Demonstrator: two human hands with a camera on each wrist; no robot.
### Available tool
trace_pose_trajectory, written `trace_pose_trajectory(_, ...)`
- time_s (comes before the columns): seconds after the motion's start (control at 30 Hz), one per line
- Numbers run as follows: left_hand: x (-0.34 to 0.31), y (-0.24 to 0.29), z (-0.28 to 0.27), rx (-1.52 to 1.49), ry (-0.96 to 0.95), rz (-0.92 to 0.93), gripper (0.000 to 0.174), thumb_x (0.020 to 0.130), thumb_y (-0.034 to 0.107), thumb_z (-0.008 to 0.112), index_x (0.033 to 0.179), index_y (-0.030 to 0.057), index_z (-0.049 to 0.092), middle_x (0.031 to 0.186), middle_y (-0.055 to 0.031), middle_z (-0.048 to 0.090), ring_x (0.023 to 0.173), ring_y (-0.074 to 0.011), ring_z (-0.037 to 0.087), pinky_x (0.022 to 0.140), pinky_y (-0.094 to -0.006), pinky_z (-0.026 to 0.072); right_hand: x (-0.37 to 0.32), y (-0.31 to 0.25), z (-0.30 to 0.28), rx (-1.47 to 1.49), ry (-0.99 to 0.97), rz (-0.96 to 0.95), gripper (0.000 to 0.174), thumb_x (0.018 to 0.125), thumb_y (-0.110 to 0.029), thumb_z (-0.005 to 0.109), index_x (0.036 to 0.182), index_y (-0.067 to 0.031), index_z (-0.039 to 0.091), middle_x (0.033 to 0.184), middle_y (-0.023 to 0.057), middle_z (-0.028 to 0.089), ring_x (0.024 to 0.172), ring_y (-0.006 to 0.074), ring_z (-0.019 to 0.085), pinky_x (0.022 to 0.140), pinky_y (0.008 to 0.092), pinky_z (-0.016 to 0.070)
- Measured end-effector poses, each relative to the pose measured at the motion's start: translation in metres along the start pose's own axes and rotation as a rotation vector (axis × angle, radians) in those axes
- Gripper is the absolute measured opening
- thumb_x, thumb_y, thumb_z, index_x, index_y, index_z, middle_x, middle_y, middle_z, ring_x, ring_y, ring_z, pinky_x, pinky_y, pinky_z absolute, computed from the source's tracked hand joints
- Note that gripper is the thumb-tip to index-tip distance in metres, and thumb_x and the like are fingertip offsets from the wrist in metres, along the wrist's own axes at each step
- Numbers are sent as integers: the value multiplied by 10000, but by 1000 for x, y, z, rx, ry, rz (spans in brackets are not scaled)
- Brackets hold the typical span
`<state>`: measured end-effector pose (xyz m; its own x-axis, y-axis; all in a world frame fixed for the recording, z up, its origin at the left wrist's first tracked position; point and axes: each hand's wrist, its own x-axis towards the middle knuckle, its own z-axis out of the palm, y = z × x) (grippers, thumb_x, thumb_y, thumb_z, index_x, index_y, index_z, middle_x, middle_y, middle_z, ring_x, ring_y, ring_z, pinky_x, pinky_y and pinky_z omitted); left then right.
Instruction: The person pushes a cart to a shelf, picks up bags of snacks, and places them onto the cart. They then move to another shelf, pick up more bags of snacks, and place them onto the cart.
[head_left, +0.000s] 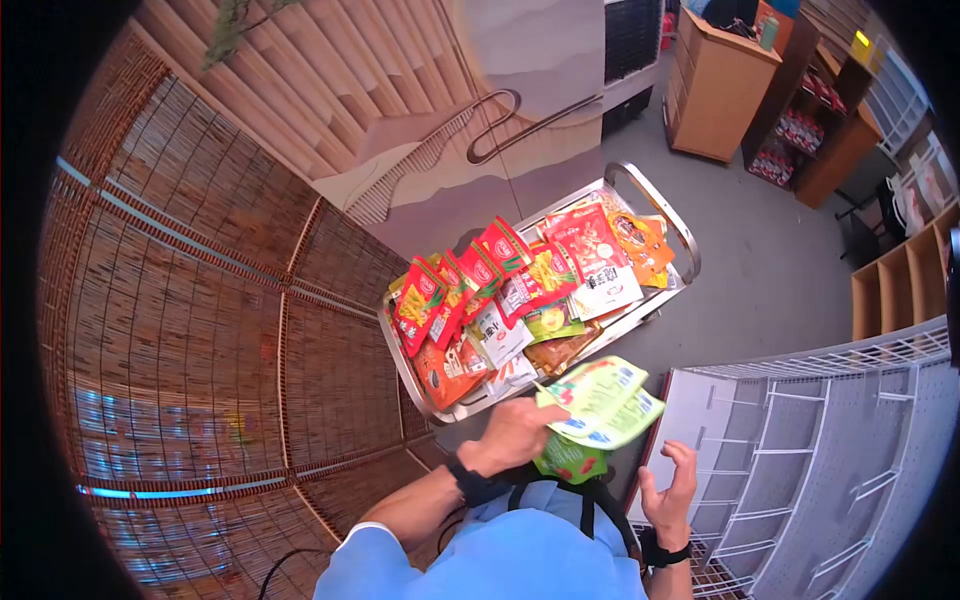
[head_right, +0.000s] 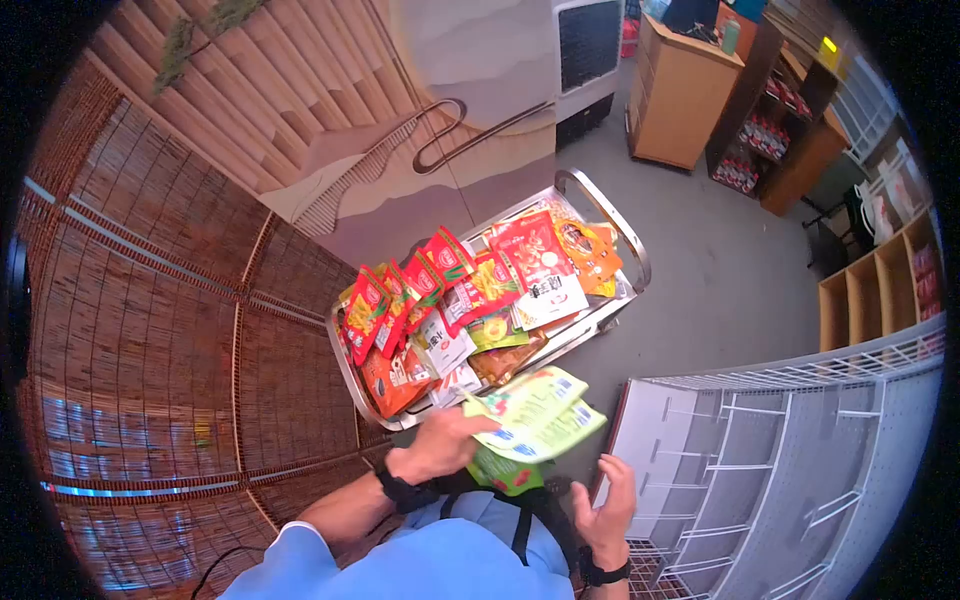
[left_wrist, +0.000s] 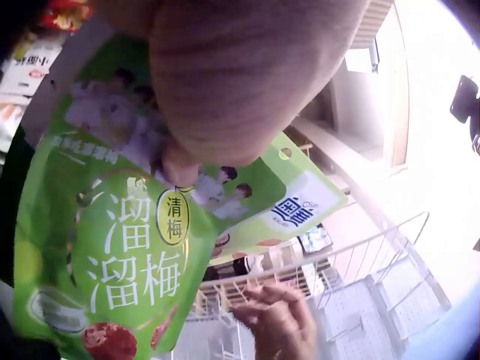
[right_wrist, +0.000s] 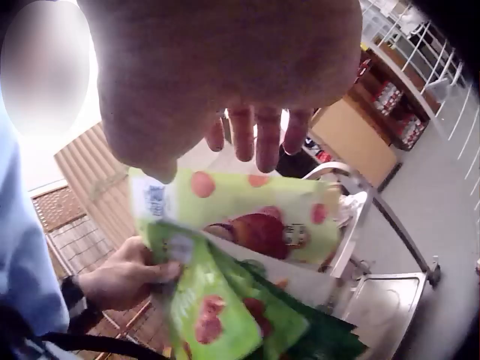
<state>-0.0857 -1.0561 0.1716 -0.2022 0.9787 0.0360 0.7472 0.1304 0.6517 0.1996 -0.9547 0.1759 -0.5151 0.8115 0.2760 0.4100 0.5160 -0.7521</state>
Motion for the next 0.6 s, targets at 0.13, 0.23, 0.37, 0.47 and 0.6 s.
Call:
trace_pose_trajectory(0.13,-2,-10,-56,5,161,42,349,743,15,663,1046,172,736,832,-146,709,742,-324,685,624,-467,525,-28,31,-1,-102,-34,147,339,799,-7,722,1113,-12,593,1066,168,630,884,296,638,781,382,517)
trace_pose_trajectory(0.23,6,-13,-84,199,165,95,284,743,34,671,994,157,720,787,-130,691,723,-322,680,603,-455,514,-41,38,-3,-149,-172,202,344,778,-58,752,1088,-25,605,1047,161,645,920,327,644,804,411,511)
trace_pose_trajectory(0.37,33,-11,-95,350,131,288,146,744,85,672,877,143,670,671,-106,612,649,-325,643,557,-460,480,-18,17,1,-264,-229,33,367,787,-100,762,1117,-33,616,1109,168,654,1002,361,646,865,447,525)
trace_pose_trajectory(0.47,48,-11,-80,310,25,354,147,744,108,678,883,155,672,682,-97,611,658,-311,632,557,-449,478,8,-3,2,-285,-178,87,519,775,-141,789,1238,-35,580,1255,182,608,1100,378,613,924,449,512)
trace_pose_trajectory(0.6,75,6,-45,171,-120,582,149,760,139,677,905,169,688,688,-72,598,677,-276,637,577,-422,484,38,-28,9,-285,-37,70,778,718,-192,837,1398,-45,488,1428,197,504,1237,400,537,1031,471,444)
